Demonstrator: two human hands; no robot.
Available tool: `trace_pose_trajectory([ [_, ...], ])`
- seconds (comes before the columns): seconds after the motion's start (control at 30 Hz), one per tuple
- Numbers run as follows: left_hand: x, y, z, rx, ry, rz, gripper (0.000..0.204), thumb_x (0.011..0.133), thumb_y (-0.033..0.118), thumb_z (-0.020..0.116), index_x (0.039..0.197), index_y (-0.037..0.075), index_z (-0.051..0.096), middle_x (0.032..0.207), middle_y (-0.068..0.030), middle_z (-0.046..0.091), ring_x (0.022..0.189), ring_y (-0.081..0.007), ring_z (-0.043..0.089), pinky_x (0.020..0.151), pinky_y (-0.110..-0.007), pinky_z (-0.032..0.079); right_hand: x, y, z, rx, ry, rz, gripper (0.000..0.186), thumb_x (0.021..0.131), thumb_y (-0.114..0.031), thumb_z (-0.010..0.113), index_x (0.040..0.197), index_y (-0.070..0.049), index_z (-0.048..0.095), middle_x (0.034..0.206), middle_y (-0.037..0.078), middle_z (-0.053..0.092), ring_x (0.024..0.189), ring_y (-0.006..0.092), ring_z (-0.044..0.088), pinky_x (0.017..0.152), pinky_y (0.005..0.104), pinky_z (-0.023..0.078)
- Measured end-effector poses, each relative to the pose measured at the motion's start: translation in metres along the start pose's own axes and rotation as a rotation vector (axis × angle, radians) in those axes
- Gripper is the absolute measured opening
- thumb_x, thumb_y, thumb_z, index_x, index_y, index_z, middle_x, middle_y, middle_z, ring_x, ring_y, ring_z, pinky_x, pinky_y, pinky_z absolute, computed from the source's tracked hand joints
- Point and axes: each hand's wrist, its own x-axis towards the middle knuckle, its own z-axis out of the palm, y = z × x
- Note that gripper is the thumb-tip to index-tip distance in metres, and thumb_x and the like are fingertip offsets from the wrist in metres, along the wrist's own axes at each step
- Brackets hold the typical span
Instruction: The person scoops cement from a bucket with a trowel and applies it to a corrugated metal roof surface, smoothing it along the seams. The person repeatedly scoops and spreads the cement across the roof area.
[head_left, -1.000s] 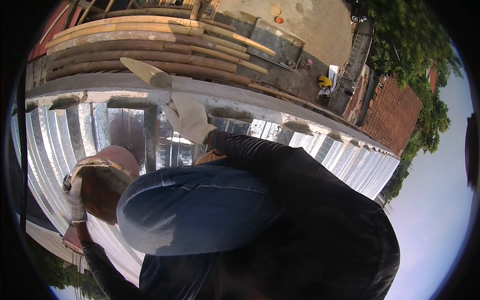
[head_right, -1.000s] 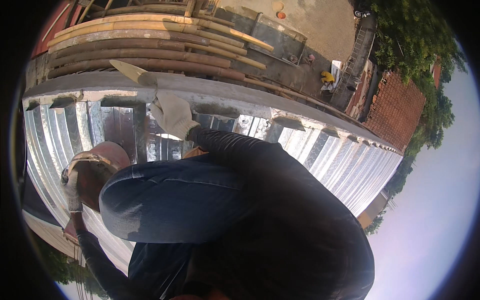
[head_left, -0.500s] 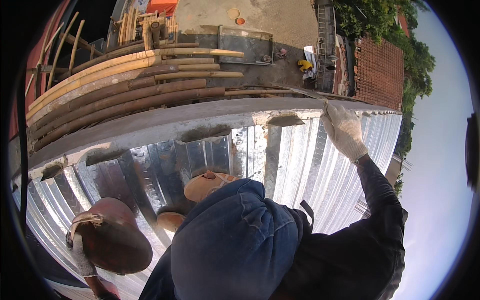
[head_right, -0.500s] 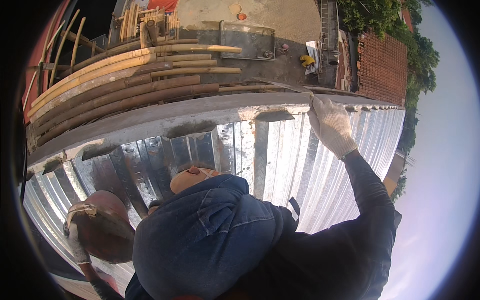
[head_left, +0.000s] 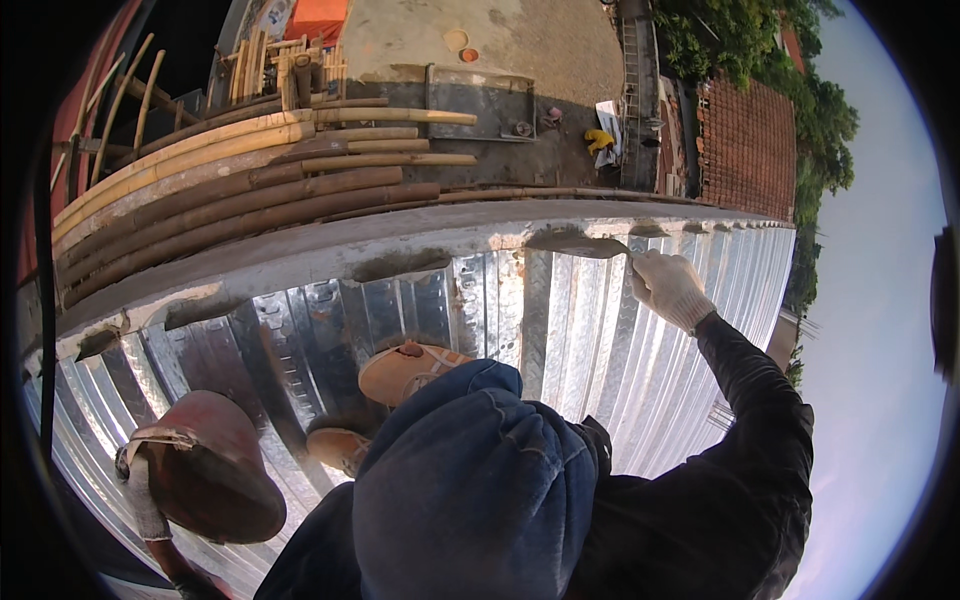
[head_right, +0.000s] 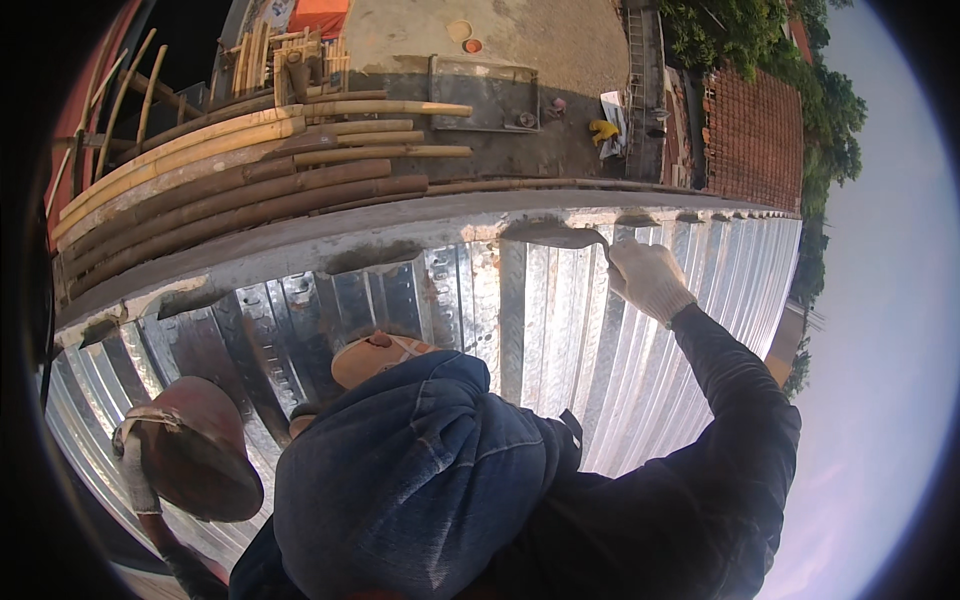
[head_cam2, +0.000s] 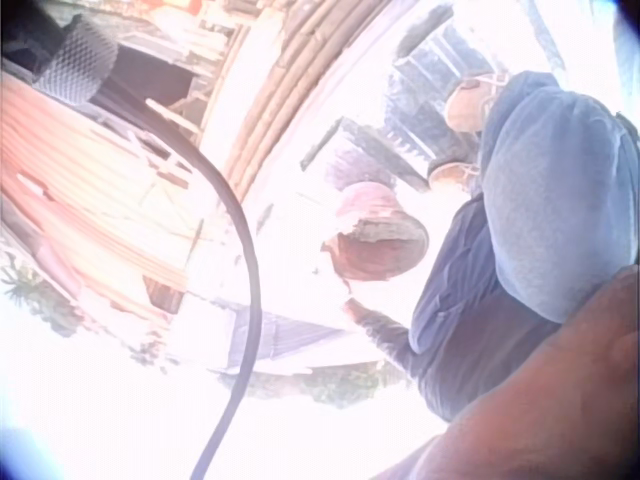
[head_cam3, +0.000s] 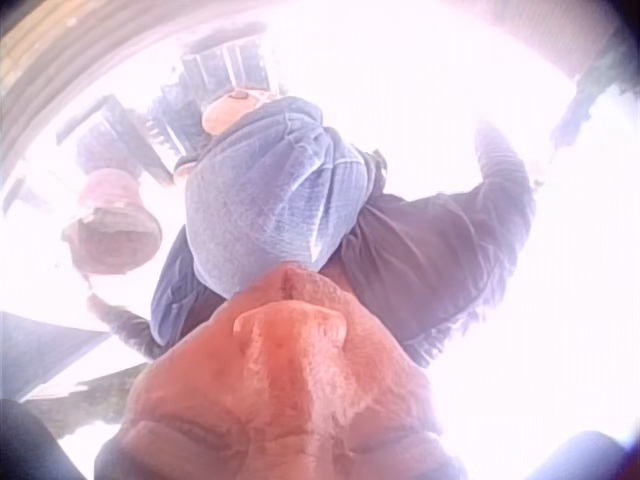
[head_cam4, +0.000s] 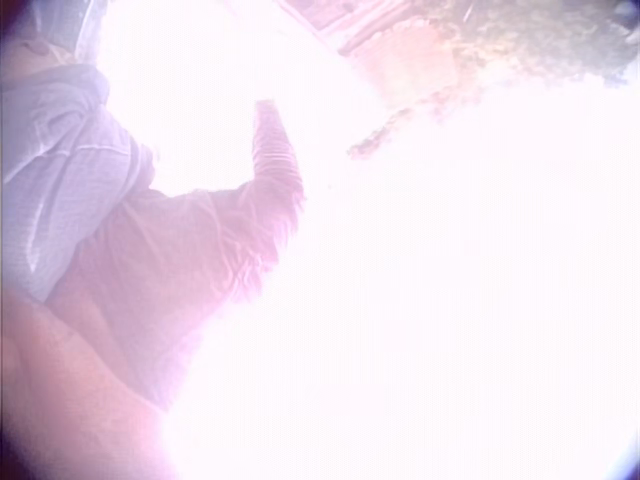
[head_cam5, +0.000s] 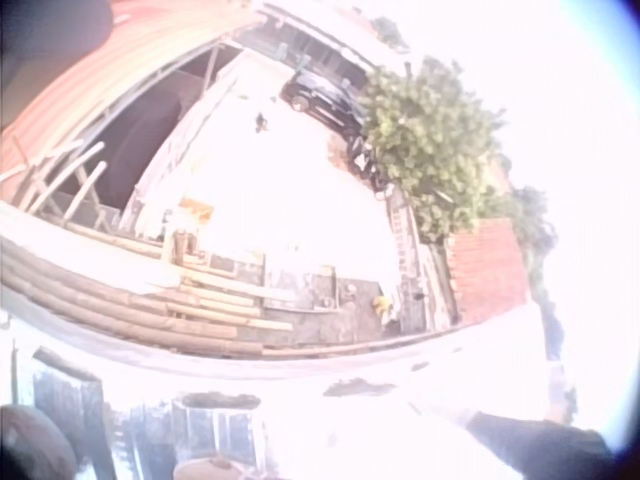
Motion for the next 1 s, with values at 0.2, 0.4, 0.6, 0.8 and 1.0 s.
trace_pose_trajectory([
  [0.2,-0.007,0.014,0.021,-0.032,0.009,-0.051,0.044,0.102,0.033,0.083,0.133,0.004,0.074,0.125,-0.0043,0.075,0.109,-0.0178,0.071,0.095,-0.036,0.060,-0.008,0.022,0.005,0.018,-0.030,0.040,0.019,0.101,-0.022,0.070,0.102,-0.003,0.073,0.098,0.021,0.074,0.091,0.0430,0.076,0.084,0.0515,0.063],
  [0.4,-0.008,0.009,0.005,-0.059,-0.028,-0.030,0.047,0.101,0.034,0.084,0.136,0.004,0.072,0.126,-0.0048,0.074,0.109,-0.0195,0.071,0.095,-0.037,0.060,-0.007,0.037,0.019,0.060,-0.011,0.053,0.016,0.099,-0.019,0.072,0.103,-0.004,0.073,0.098,0.020,0.074,0.091,0.0426,0.076,0.084,0.0512,0.063],
  [0.6,-0.005,0.002,0.000,-0.058,-0.009,-0.068,0.051,0.100,0.035,0.085,0.138,0.004,0.070,0.128,-0.0056,0.074,0.110,-0.0200,0.071,0.096,-0.038,0.060,-0.011,0.062,0.026,0.009,-0.072,0.113,0.017,0.099,-0.021,0.072,0.102,-0.005,0.074,0.100,0.020,0.075,0.092,0.0430,0.077,0.087,0.0518,0.063],
  [0.8,-0.003,0.003,0.003,-0.057,-0.006,-0.039,0.049,0.101,0.035,0.085,0.136,0.004,0.071,0.127,-0.0052,0.074,0.110,-0.0199,0.071,0.096,-0.038,0.060,-0.020,0.073,0.035,-0.001,-0.072,0.165,0.019,0.099,-0.024,0.072,0.099,-0.005,0.073,0.103,0.020,0.076,0.094,0.0424,0.077,0.088,0.0512,0.063],
  [1.0,-0.003,0.003,0.002,-0.100,-0.036,-0.054,0.051,0.099,0.038,0.087,0.135,0.005,0.073,0.126,-0.0038,0.075,0.110,-0.0183,0.071,0.096,-0.037,0.060,-0.038,0.086,0.049,0.057,-0.022,0.222,0.018,0.100,-0.025,0.072,0.101,-0.006,0.072,0.104,0.019,0.075,0.096,0.0404,0.077,0.088,0.0500,0.063],
])
